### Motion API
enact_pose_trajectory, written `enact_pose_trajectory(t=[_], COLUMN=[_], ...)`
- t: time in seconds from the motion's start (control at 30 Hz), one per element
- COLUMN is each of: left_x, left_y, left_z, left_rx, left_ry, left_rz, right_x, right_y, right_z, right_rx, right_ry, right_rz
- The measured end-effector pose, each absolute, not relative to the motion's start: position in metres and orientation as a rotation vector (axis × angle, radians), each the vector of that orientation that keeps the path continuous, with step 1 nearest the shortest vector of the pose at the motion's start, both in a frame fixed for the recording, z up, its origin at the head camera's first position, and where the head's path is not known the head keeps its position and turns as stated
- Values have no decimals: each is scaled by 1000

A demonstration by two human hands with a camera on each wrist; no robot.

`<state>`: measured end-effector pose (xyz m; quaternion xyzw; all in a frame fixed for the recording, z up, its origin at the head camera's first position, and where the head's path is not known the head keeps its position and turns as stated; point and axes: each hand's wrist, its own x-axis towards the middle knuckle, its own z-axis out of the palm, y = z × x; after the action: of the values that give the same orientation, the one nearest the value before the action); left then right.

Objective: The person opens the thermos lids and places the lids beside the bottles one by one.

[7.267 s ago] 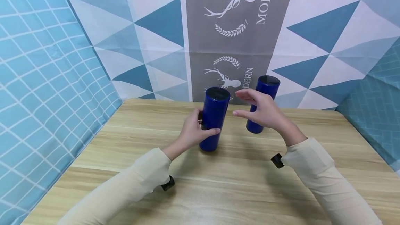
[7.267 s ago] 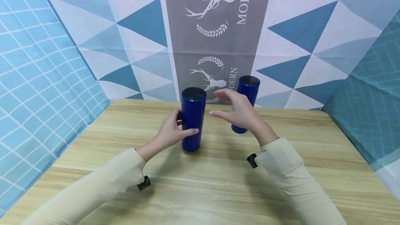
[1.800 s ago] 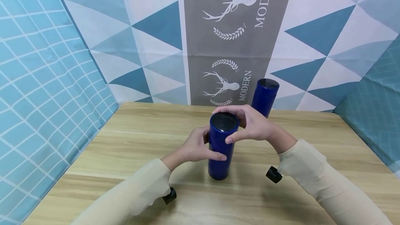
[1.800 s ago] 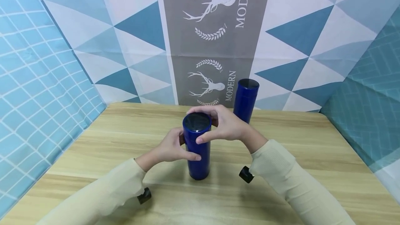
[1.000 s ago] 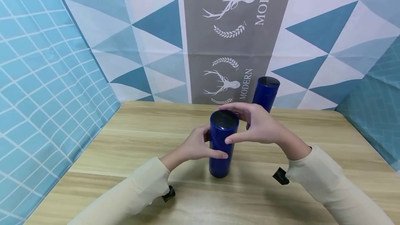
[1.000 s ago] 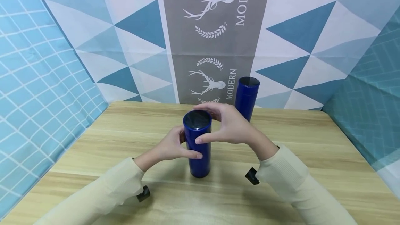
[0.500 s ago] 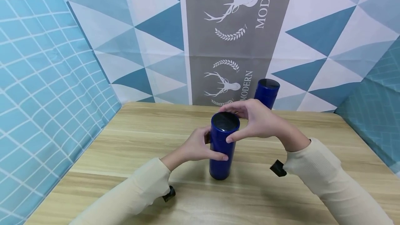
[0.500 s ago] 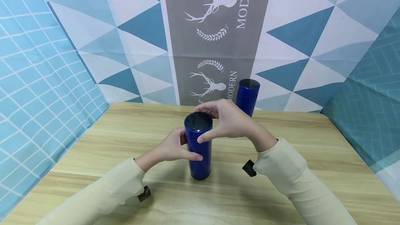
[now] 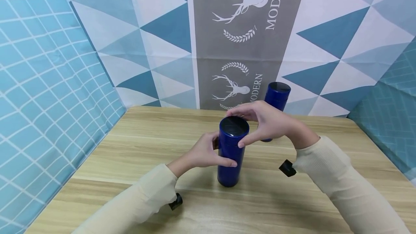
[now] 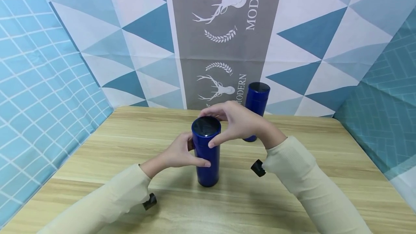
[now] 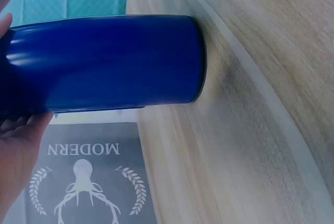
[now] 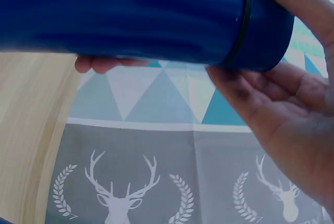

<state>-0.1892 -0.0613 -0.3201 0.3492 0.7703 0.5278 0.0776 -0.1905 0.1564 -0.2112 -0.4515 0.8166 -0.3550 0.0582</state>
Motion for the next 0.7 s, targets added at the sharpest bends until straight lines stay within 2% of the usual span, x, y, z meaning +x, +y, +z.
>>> enact_pose_trajectory(t=[0.37,0.7], left_x=[-189,-188], left_y=[-61,-62], left_z=[-319,-319], left_rx=[1048,1049], left_ry=[2308,2329], left_rz=[1569,1549], right_x=[-212,-202], right_y=[162,163], right_z=[-217,-222], right_rx=[-1482,-1454], right_ry=[2187,2145], right_rz=[-1128,-1229])
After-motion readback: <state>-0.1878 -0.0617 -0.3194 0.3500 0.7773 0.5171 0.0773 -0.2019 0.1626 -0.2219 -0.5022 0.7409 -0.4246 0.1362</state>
